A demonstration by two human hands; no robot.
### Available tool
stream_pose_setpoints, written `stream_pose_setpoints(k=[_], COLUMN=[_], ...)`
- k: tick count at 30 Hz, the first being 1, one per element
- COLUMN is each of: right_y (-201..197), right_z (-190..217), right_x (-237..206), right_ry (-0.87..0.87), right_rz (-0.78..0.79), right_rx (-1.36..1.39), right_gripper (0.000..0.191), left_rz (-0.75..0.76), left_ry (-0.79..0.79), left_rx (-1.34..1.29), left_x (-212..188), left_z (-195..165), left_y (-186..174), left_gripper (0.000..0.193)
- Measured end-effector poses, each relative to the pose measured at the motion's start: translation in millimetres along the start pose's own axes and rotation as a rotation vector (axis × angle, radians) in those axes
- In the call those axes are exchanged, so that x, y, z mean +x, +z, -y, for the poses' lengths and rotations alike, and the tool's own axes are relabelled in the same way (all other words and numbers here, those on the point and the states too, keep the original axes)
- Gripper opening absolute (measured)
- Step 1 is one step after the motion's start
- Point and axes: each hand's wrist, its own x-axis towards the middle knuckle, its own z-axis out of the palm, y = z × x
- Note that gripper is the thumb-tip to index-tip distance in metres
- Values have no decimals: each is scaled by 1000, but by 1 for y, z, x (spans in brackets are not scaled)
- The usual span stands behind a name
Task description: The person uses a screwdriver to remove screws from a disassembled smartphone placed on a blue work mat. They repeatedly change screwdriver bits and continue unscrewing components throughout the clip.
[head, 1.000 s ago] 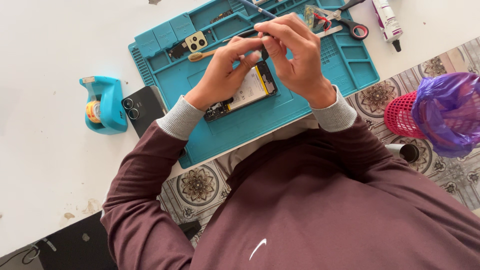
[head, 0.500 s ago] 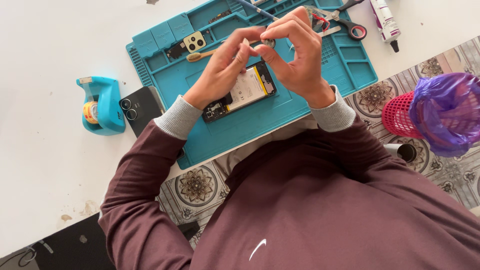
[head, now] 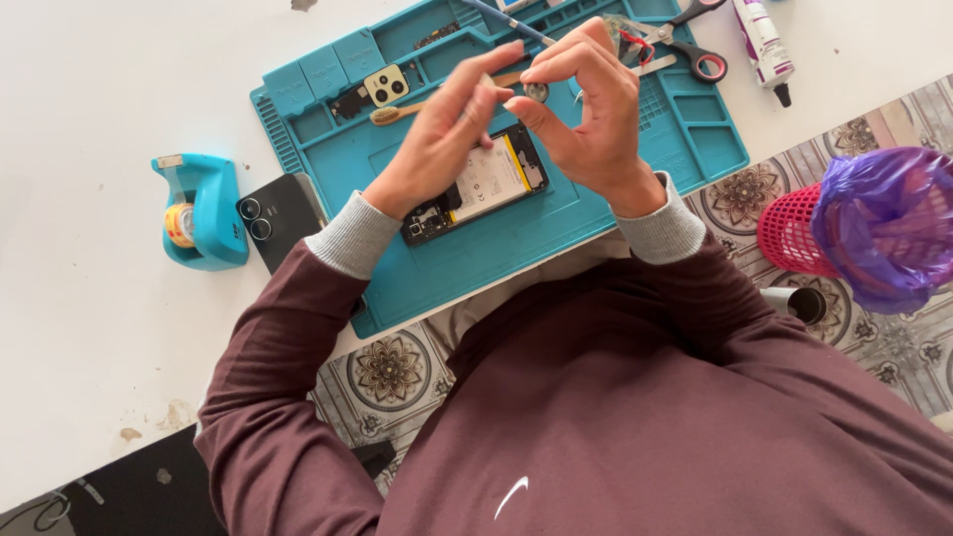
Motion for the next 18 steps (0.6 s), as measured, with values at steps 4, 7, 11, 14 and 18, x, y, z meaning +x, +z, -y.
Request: stream_pose_setpoints(k=[4,7,11,14,18], right_y=[1,1,2,1,2], right_z=[-1,-4,-6,-9,-13], right_x=[-2,-4,-10,-14,-16], right_ry=[23,33,155,160,169], right_rz=[-11,-27,-86,-88,-72], right_rx=[32,63,188,198,241], right_gripper=[29,29,30,28,28], left_rz=[-48,-127,-257,-224,-105], left_ry=[-13,27,20,103,153], left_rx=[-40,-100,77,482,645], left_x=[-2,-1,-5,-5,-4], left_z=[7,13,12,3,-10], left_y=[-3,-5,-4,-8,-5], left_gripper=[49,46,30,21,18])
